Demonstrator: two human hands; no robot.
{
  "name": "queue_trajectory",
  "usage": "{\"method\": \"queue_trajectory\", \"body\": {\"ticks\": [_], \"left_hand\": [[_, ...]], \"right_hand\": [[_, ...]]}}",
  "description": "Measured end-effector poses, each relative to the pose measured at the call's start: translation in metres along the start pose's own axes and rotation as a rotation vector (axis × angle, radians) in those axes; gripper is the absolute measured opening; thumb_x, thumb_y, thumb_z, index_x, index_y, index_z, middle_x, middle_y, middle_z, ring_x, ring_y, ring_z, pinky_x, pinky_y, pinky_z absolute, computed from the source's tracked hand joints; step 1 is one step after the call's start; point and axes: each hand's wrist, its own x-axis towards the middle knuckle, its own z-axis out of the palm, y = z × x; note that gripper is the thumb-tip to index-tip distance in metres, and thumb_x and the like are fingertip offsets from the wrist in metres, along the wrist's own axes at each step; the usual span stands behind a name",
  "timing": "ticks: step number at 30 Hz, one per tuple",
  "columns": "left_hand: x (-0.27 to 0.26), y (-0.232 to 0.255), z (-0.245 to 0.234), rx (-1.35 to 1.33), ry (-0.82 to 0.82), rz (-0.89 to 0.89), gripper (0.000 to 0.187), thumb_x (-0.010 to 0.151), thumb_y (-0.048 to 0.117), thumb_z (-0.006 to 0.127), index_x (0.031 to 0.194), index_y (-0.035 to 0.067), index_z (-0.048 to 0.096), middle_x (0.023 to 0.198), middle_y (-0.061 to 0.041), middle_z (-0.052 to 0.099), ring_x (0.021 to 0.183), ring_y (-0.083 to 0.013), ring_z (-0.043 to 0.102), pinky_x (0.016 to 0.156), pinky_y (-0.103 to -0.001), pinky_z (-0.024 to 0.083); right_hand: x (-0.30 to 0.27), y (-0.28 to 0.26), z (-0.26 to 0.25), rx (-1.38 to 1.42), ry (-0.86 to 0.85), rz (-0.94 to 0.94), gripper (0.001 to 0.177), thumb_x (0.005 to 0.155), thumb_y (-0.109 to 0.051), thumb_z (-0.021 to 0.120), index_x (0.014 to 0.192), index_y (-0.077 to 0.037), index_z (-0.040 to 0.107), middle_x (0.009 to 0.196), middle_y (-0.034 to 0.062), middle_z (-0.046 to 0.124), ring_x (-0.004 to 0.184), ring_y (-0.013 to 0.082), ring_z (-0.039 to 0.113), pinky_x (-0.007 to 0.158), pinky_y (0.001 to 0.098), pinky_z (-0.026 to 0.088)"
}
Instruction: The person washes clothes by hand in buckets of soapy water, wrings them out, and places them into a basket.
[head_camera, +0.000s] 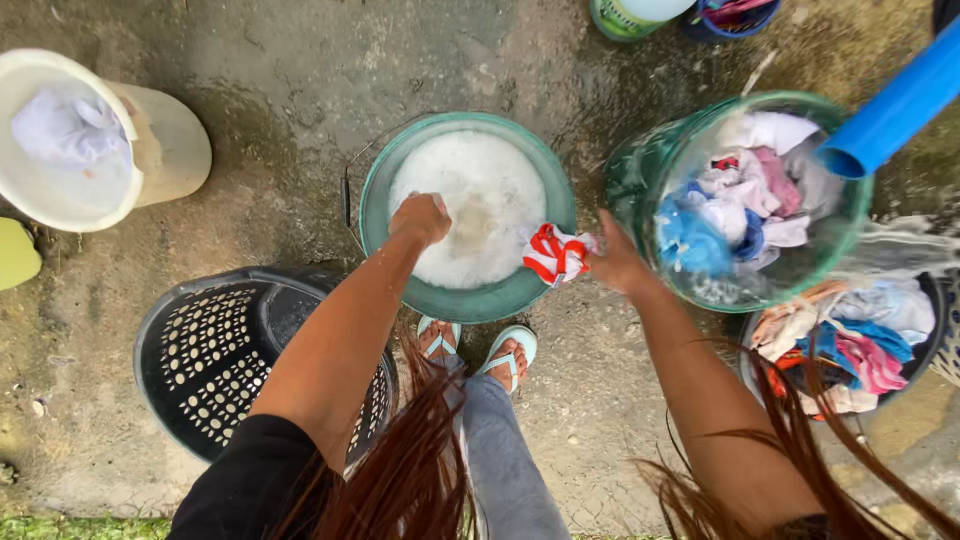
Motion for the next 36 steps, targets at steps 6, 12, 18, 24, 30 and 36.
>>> {"method": "queue_trajectory", "body": {"ticks": [6, 12, 18, 24, 30, 36], "left_hand": [[0.005, -0.011, -0.019, 0.084, 0.012, 0.137, 0.033, 0.091, 0.02, 0.06, 0.117, 0.037, 0.072, 0.138, -0.002, 0.054, 0.132, -0.0263, 0.05, 0.105, -0.046, 0.05], [0.044, 0.006, 0.025, 0.338, -0.115, 0.228, 0.043, 0.089, 0.024, 0.064, 0.13, 0.032, 0.067, 0.14, -0.005, 0.058, 0.129, -0.0304, 0.052, 0.101, -0.053, 0.045], [0.074, -0.036, 0.121, 0.619, -0.359, 0.19, 0.041, 0.091, 0.027, 0.064, 0.131, 0.019, 0.067, 0.13, -0.007, 0.066, 0.119, -0.0282, 0.061, 0.094, -0.048, 0.051], [0.048, -0.057, 0.145, 0.457, -0.364, 0.228, 0.042, 0.093, 0.032, 0.062, 0.132, 0.016, 0.066, 0.123, -0.008, 0.068, 0.109, -0.0254, 0.063, 0.087, -0.044, 0.052], [-0.051, -0.049, 0.086, -0.294, -0.158, 0.223, 0.044, 0.094, 0.037, 0.061, 0.132, 0.014, 0.065, 0.116, -0.009, 0.07, 0.099, -0.0227, 0.065, 0.079, -0.041, 0.053], [-0.223, -0.016, -0.018, -1.157, -0.103, 0.169, 0.048, 0.096, 0.042, 0.06, 0.132, 0.011, 0.063, 0.109, -0.009, 0.073, 0.09, -0.02, 0.067, 0.071, -0.037, 0.054]], "right_hand": [[0.011, -0.086, -0.025, -0.438, -0.09, 0.442, 0.041, 0.094, -0.043, 0.066, 0.103, -0.004, 0.074, 0.098, 0.0259, 0.072, 0.094, 0.0429, 0.07, 0.084, 0.0509, 0.055], [0.114, -0.082, 0.071, -0.178, -0.065, 0.086, 0.034, 0.097, -0.034, 0.067, 0.113, -0.005, 0.057, 0.087, 0.0233, 0.067, 0.086, 0.0472, 0.064, 0.073, 0.0533, 0.05], [0.162, 0.058, 0.213, -0.408, -0.182, 0.018, 0.032, 0.09, -0.01, 0.057, 0.121, -0.012, 0.062, 0.12, 0.021, 0.068, 0.116, 0.0422, 0.062, 0.095, 0.0525, 0.05], [0.13, 0.02, 0.22, -0.292, -0.372, 0.27, 0.039, 0.089, -0.013, 0.062, 0.128, -0.009, 0.058, 0.123, 0.0175, 0.068, 0.116, 0.0341, 0.064, 0.097, 0.0463, 0.051], [0.01, -0.122, 0.111, 0.225, -0.586, 0.33, 0.048, 0.089, -0.015, 0.066, 0.135, -0.006, 0.054, 0.126, 0.0141, 0.068, 0.117, 0.026, 0.065, 0.099, 0.04, 0.053], [-0.103, -0.281, -0.006, 0.257, -0.749, 0.483, 0.056, 0.083, -0.013, 0.058, 0.139, -0.015, 0.056, 0.135, 0.0092, 0.065, 0.121, 0.0238, 0.066, 0.106, 0.0384, 0.055]]}}
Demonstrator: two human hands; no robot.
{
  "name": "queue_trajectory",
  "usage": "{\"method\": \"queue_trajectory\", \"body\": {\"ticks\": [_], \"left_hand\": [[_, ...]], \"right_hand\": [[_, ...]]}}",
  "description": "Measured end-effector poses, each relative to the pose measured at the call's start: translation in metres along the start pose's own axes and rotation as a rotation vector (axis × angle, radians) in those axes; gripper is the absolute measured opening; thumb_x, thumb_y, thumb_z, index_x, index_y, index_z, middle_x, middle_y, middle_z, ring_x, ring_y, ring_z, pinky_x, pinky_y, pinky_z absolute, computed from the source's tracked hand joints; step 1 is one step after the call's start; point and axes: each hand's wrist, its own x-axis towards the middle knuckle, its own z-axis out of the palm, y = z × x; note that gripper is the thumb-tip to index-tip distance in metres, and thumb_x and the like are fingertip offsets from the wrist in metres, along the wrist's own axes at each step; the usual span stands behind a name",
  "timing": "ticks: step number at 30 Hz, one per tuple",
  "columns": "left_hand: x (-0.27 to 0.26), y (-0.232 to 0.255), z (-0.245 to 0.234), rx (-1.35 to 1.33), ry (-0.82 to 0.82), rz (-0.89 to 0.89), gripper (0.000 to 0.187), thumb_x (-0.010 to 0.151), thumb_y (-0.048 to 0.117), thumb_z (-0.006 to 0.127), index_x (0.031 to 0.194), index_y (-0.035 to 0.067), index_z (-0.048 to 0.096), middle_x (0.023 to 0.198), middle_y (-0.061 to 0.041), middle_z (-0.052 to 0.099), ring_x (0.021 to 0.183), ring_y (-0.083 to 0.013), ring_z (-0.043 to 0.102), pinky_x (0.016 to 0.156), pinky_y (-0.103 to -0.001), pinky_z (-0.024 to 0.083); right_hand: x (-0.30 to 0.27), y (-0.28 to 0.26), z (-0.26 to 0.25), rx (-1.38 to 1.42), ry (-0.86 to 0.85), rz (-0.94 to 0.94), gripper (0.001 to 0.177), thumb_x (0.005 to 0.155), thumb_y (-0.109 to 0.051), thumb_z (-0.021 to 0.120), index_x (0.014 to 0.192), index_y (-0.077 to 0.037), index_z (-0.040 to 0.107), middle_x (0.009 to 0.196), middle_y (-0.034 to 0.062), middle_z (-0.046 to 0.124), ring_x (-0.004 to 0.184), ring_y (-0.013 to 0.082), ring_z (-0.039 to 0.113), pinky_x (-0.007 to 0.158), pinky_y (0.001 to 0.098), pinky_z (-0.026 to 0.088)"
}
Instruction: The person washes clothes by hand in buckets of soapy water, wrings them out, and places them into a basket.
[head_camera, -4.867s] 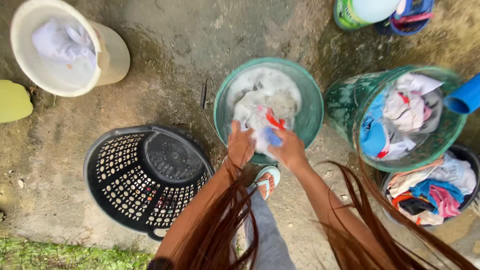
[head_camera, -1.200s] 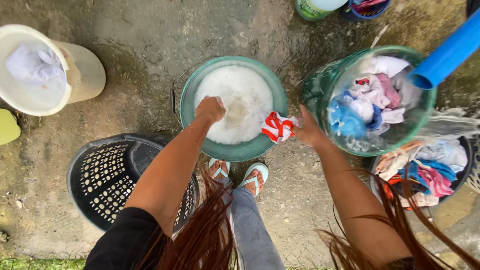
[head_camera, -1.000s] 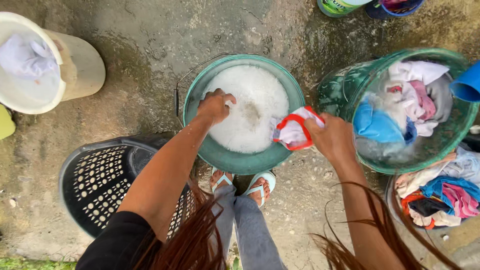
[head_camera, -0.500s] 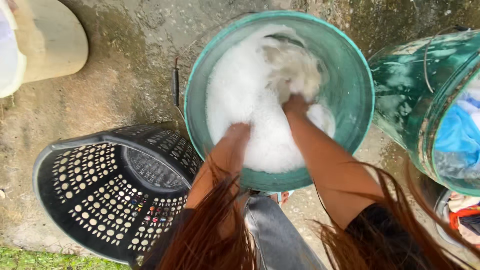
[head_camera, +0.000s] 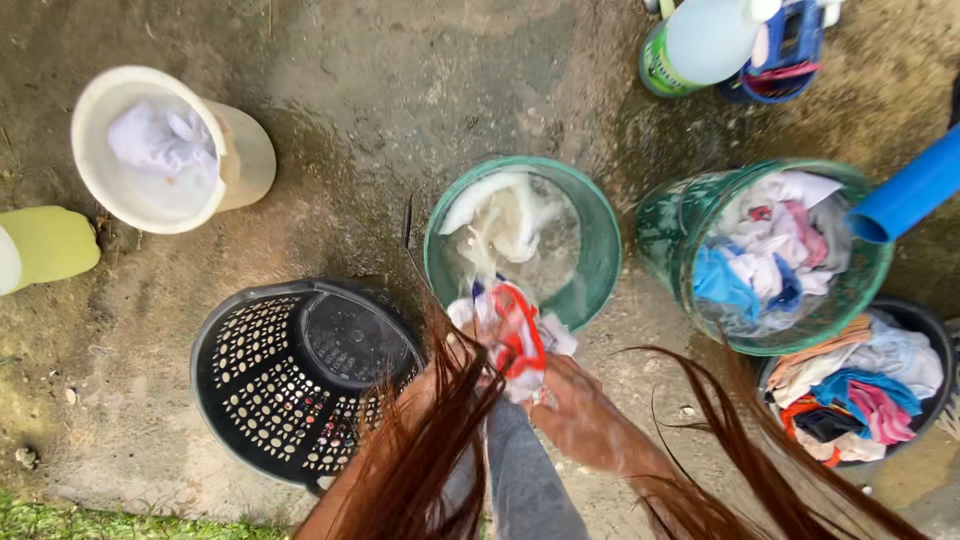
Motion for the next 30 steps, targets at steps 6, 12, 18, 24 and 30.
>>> {"method": "queue_trajectory", "body": {"ticks": [6, 12, 18, 24, 30], "left_hand": [[-0.097, 0.1, 0.059, -0.299, -0.001, 0.12, 0.052, 0.097, 0.046, 0.059, 0.133, 0.008, 0.062, 0.101, -0.01, 0.075, 0.08, -0.0173, 0.069, 0.064, -0.034, 0.056], [-0.162, 0.145, 0.079, 0.087, 0.01, -0.078, 0.058, 0.105, 0.052, 0.059, 0.142, 0.007, 0.058, 0.133, -0.004, 0.041, 0.113, -0.0229, 0.04, 0.092, -0.044, 0.049], [-0.126, 0.179, 0.043, -0.549, 0.131, 0.001, 0.065, 0.087, 0.042, 0.064, 0.142, 0.02, 0.038, 0.126, -0.014, 0.065, 0.114, -0.029, 0.067, 0.099, -0.044, 0.055], [-0.06, 0.151, 0.049, -1.029, -0.355, 0.061, 0.049, 0.101, 0.037, 0.06, 0.138, 0.006, 0.058, 0.129, -0.016, 0.066, 0.114, -0.031, 0.066, 0.103, -0.047, 0.054], [-0.008, 0.136, 0.051, -1.049, -0.494, -0.162, 0.036, 0.099, 0.036, 0.059, 0.126, 0.012, 0.063, 0.122, -0.013, 0.068, 0.112, -0.0302, 0.067, 0.1, -0.049, 0.055]], "right_hand": [[-0.045, -0.03, 0.002, 0.963, 0.354, -0.134, 0.047, 0.085, -0.023, 0.064, 0.122, 0.006, 0.064, 0.16, 0.0022, 0.046, 0.13, 0.0342, 0.059, 0.108, 0.0582, 0.046], [-0.009, -0.01, -0.009, 1.361, 0.377, 0.026, 0.043, 0.099, -0.043, 0.058, 0.131, -0.015, 0.068, 0.125, 0.0103, 0.061, 0.103, 0.0236, 0.064, 0.091, 0.0421, 0.053], [-0.007, -0.045, -0.012, 1.493, 0.178, -0.097, 0.044, 0.094, -0.034, 0.055, 0.126, -0.005, 0.063, 0.113, 0.0137, 0.075, 0.1, 0.0276, 0.073, 0.09, 0.0432, 0.06], [-0.042, -0.111, -0.021, 1.479, 0.432, -0.223, 0.039, 0.095, -0.042, 0.057, 0.113, -0.008, 0.068, 0.109, 0.0125, 0.076, 0.098, 0.0267, 0.074, 0.089, 0.0419, 0.06], [-0.047, -0.128, -0.04, -0.428, 1.185, -0.69, 0.015, 0.086, -0.026, 0.08, 0.08, -0.013, 0.076, 0.084, 0.006, 0.072, 0.078, 0.0207, 0.067, 0.068, 0.0383, 0.059]]}}
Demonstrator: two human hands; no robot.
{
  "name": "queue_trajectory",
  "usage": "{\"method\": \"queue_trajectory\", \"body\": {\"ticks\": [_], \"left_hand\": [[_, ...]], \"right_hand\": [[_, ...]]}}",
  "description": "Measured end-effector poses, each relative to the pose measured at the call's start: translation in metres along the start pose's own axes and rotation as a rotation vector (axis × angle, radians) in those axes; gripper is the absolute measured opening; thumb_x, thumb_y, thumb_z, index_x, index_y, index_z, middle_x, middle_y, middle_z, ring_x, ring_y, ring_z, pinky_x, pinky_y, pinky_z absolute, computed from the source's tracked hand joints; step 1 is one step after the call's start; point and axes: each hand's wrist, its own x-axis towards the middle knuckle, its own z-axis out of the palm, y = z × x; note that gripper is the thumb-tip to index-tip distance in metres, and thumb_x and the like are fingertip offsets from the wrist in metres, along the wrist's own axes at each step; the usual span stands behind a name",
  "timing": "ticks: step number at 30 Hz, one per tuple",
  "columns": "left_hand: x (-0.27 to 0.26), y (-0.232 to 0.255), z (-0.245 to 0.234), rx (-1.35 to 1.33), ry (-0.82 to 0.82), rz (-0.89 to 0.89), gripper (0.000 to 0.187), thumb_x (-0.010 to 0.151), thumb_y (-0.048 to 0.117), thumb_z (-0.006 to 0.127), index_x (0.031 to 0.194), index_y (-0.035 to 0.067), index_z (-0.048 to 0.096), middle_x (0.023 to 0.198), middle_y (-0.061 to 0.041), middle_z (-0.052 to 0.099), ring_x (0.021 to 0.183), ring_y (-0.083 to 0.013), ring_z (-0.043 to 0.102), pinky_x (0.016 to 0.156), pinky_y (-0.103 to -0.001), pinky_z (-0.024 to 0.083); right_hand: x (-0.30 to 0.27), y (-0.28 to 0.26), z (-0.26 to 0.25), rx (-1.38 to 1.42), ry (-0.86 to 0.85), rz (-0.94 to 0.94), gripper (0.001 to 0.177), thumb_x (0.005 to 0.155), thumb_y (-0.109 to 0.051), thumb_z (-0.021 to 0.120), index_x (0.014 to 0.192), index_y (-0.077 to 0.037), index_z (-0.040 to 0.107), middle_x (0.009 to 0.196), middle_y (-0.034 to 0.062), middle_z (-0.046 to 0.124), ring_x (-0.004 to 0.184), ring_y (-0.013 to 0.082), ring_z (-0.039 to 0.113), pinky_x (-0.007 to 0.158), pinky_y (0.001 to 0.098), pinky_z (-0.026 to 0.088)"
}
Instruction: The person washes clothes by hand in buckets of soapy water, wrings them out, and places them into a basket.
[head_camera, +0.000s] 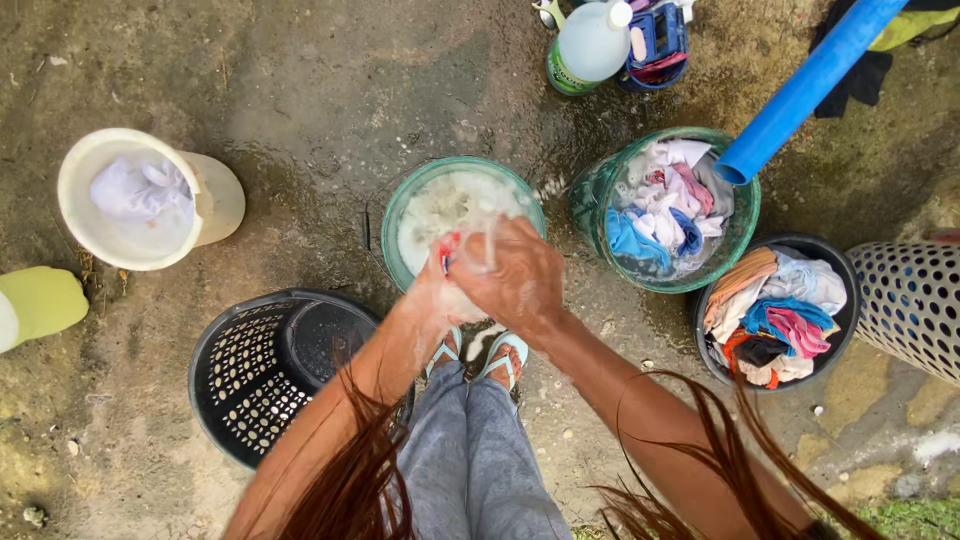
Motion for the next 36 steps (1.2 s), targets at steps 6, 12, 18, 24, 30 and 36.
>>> {"method": "queue_trajectory", "body": {"ticks": [6, 12, 18, 24, 30, 36], "left_hand": [[0.026, 0.012, -0.039, 0.376, -0.091, -0.404, 0.044, 0.101, 0.041, 0.068, 0.129, 0.007, 0.063, 0.126, -0.014, 0.064, 0.116, -0.0298, 0.061, 0.102, -0.047, 0.05], [0.069, -0.024, 0.003, 0.388, 0.19, -0.624, 0.047, 0.089, 0.047, 0.07, 0.119, 0.011, 0.064, 0.121, -0.012, 0.063, 0.111, -0.032, 0.063, 0.098, -0.049, 0.051], [0.089, 0.002, -0.092, 1.392, 0.521, -0.329, 0.043, 0.091, 0.037, 0.062, 0.128, 0.015, 0.061, 0.135, -0.012, 0.057, 0.12, -0.0329, 0.061, 0.103, -0.048, 0.048], [0.128, -0.042, -0.268, 2.611, 0.126, -0.574, 0.036, 0.092, 0.016, 0.058, 0.125, 0.018, 0.072, 0.137, -0.008, 0.064, 0.124, -0.0295, 0.063, 0.099, -0.046, 0.053], [0.234, -0.045, -0.371, 2.871, 0.13, -0.523, 0.034, 0.093, 0.021, 0.057, 0.124, 0.016, 0.072, 0.134, -0.008, 0.066, 0.122, -0.0273, 0.064, 0.099, -0.044, 0.052], [0.218, -0.031, -0.394, 2.612, 0.239, -0.496, 0.034, 0.095, 0.025, 0.057, 0.123, 0.014, 0.071, 0.131, -0.009, 0.068, 0.12, -0.0251, 0.065, 0.099, -0.042, 0.052]], "right_hand": [[-0.005, 0.019, -0.016, 0.136, -0.248, -0.478, 0.019, 0.082, -0.025, 0.077, 0.094, -0.011, 0.079, 0.106, 0.008, 0.074, 0.096, 0.0264, 0.072, 0.079, 0.0379, 0.062], [0.026, 0.081, -0.079, -0.004, -0.53, -0.207, 0.012, 0.078, -0.026, 0.077, 0.084, -0.016, 0.08, 0.103, 0.0058, 0.077, 0.089, 0.0295, 0.073, 0.074, 0.0437, 0.061], [0.039, 0.162, -0.066, -0.666, -0.672, 0.141, 0.05, 0.087, -0.047, 0.067, 0.132, -0.024, 0.065, 0.141, 0.0118, 0.054, 0.134, 0.0468, 0.046, 0.089, 0.0815, 0.037], [-0.013, 0.248, 0.132, -0.244, -0.826, -0.078, 0.041, 0.096, -0.023, 0.059, 0.136, -0.017, 0.062, 0.142, 0.0127, 0.059, 0.137, 0.0308, 0.052, 0.115, 0.0476, 0.041], [-0.031, 0.299, 0.237, -0.643, -0.807, -0.346, 0.035, 0.086, -0.012, 0.061, 0.12, -0.017, 0.07, 0.123, 0.0112, 0.067, 0.121, 0.0289, 0.059, 0.112, 0.0494, 0.035], [-0.034, 0.288, 0.231, -0.793, -1.128, -0.28, 0.03, 0.104, -0.011, 0.049, 0.128, -0.019, 0.064, 0.113, 0.0082, 0.073, 0.117, 0.0273, 0.063, 0.122, 0.0496, 0.028]]}}
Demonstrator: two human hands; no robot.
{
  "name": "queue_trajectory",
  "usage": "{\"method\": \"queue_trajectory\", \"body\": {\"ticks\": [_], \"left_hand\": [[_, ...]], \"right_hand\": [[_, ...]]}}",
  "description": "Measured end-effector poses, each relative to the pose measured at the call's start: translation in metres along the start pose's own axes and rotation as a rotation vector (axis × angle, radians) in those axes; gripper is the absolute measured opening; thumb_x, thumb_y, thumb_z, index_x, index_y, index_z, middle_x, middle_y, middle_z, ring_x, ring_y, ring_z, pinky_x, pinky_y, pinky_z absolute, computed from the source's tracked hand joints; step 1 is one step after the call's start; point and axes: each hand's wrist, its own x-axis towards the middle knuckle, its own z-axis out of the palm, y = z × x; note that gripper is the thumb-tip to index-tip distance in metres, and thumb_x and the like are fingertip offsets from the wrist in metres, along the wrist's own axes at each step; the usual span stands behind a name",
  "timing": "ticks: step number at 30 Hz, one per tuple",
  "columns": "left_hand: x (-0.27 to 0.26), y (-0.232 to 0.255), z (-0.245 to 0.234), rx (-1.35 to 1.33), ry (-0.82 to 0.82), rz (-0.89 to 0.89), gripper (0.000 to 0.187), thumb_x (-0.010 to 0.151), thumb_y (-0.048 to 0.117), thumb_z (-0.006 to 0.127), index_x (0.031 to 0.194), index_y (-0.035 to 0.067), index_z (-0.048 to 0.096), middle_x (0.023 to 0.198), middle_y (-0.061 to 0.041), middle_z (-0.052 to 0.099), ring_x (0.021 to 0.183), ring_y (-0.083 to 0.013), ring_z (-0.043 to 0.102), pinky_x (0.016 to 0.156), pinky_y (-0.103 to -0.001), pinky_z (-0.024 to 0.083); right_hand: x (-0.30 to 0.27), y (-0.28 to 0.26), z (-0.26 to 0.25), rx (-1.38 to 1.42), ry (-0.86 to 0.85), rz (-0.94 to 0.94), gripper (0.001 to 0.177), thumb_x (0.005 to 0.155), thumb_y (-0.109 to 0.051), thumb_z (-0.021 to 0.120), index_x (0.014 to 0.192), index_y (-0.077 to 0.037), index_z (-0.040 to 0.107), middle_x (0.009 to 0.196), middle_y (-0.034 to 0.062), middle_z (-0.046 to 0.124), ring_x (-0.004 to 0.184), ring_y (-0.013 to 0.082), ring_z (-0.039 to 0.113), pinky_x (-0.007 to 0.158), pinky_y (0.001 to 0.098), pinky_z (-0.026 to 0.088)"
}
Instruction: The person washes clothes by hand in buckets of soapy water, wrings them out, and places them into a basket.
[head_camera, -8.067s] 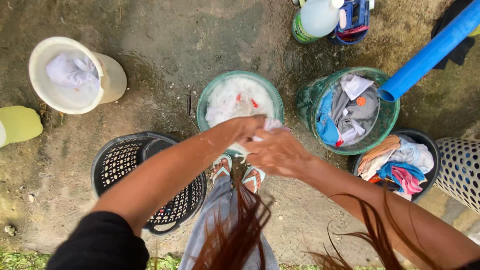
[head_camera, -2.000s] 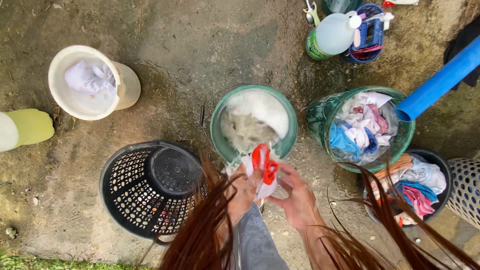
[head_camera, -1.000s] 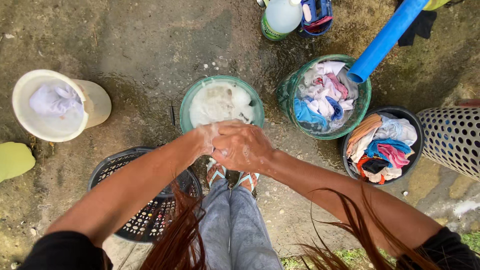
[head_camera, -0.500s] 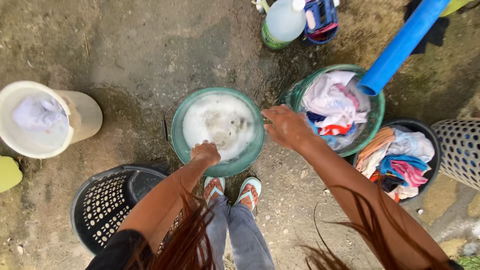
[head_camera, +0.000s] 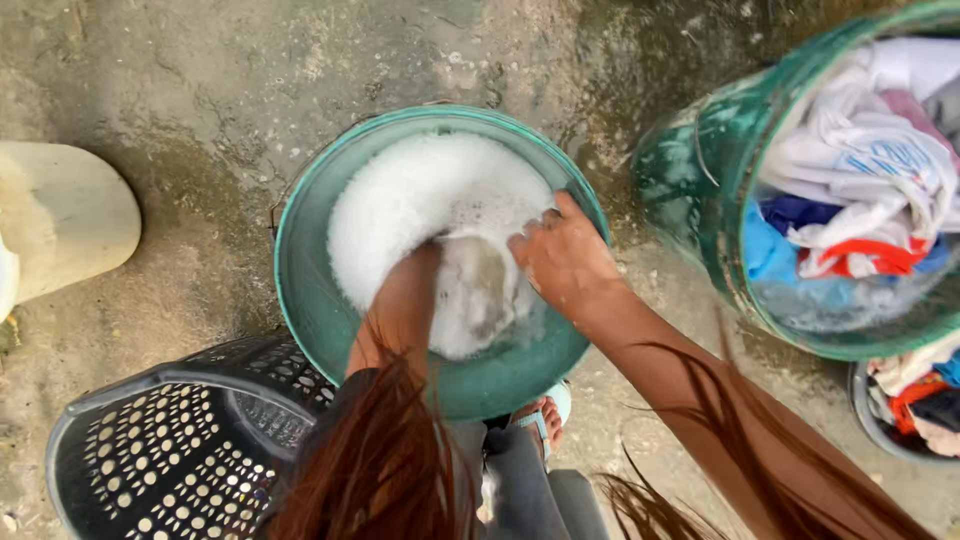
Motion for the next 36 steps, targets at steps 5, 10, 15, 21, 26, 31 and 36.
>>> {"method": "queue_trajectory", "body": {"ticks": [5, 10, 15, 21, 26, 31, 36], "left_hand": [[-0.095, 0.017, -0.063, -0.828, 0.133, 0.029, 0.035, 0.096, 0.029, 0.056, 0.123, 0.012, 0.07, 0.128, -0.009, 0.07, 0.118, -0.0233, 0.066, 0.1, -0.041, 0.052], [-0.206, 0.067, -0.154, -1.511, -0.102, 0.098, 0.036, 0.097, 0.033, 0.055, 0.122, 0.011, 0.07, 0.125, -0.009, 0.071, 0.116, -0.0214, 0.066, 0.1, -0.039, 0.052], [-0.199, 0.167, -0.242, -1.279, -0.118, 0.315, 0.039, 0.099, 0.037, 0.055, 0.122, 0.009, 0.069, 0.122, -0.01, 0.073, 0.114, -0.0196, 0.067, 0.1, -0.038, 0.051], [-0.106, 0.31, -0.246, -0.159, 0.074, 0.491, 0.029, 0.106, 0.032, 0.052, 0.115, 0.014, 0.073, 0.12, -0.013, 0.073, 0.108, -0.0248, 0.069, 0.1, -0.044, 0.052], [0.01, 0.361, -0.168, 0.546, 0.013, 0.271, 0.029, 0.095, 0.026, 0.058, 0.12, 0.019, 0.071, 0.136, -0.004, 0.06, 0.126, -0.0243, 0.055, 0.101, -0.048, 0.045], [0.084, 0.369, -0.142, 0.543, -0.058, 0.217, 0.032, 0.099, 0.032, 0.051, 0.12, 0.018, 0.071, 0.132, -0.005, 0.064, 0.123, -0.0241, 0.06, 0.105, -0.045, 0.046], [0.022, 0.336, -0.149, 0.362, -0.219, 0.218, 0.038, 0.103, 0.037, 0.044, 0.119, 0.017, 0.072, 0.128, -0.006, 0.069, 0.12, -0.0238, 0.064, 0.109, -0.041, 0.048]], "right_hand": [[-0.029, -0.032, 0.006, 0.583, 0.141, 0.08, 0.038, 0.086, -0.013, 0.061, 0.123, -0.015, 0.068, 0.124, 0.015, 0.065, 0.117, 0.0374, 0.061, 0.105, 0.0594, 0.033], [-0.15, -0.04, 0.005, 1.207, 0.709, 0.075, 0.027, 0.086, -0.004, 0.061, 0.108, -0.007, 0.076, 0.113, 0.0154, 0.074, 0.108, 0.0325, 0.068, 0.095, 0.0428, 0.054], [-0.234, 0.082, 0.046, 1.024, 0.751, 0.736, 0.031, 0.088, -0.001, 0.058, 0.108, -0.015, 0.078, 0.107, 0.0147, 0.073, 0.099, 0.0305, 0.067, 0.091, 0.0432, 0.055], [-0.215, 0.205, 0.089, 0.787, 0.016, 0.647, 0.083, 0.081, -0.013, 0.075, 0.147, -0.051, 0.041, 0.155, -0.0048, 0.038, 0.134, 0.0354, 0.038, 0.109, 0.0498, 0.041], [-0.148, 0.22, 0.14, 0.778, -0.155, 0.635, 0.085, 0.085, -0.016, 0.074, 0.151, -0.047, 0.031, 0.149, -0.0015, 0.038, 0.131, 0.0344, 0.04, 0.109, 0.046, 0.042], [-0.11, 0.264, 0.225, 0.785, -0.101, 0.701, 0.056, 0.091, -0.017, 0.065, 0.138, -0.035, 0.042, 0.127, 0.0031, 0.045, 0.112, 0.0311, 0.044, 0.095, 0.0448, 0.043], [-0.132, 0.209, 0.236, 1.073, -0.05, 0.658, 0.029, 0.097, -0.019, 0.055, 0.125, -0.023, 0.053, 0.105, 0.0076, 0.051, 0.092, 0.0277, 0.048, 0.081, 0.0436, 0.045]]}}
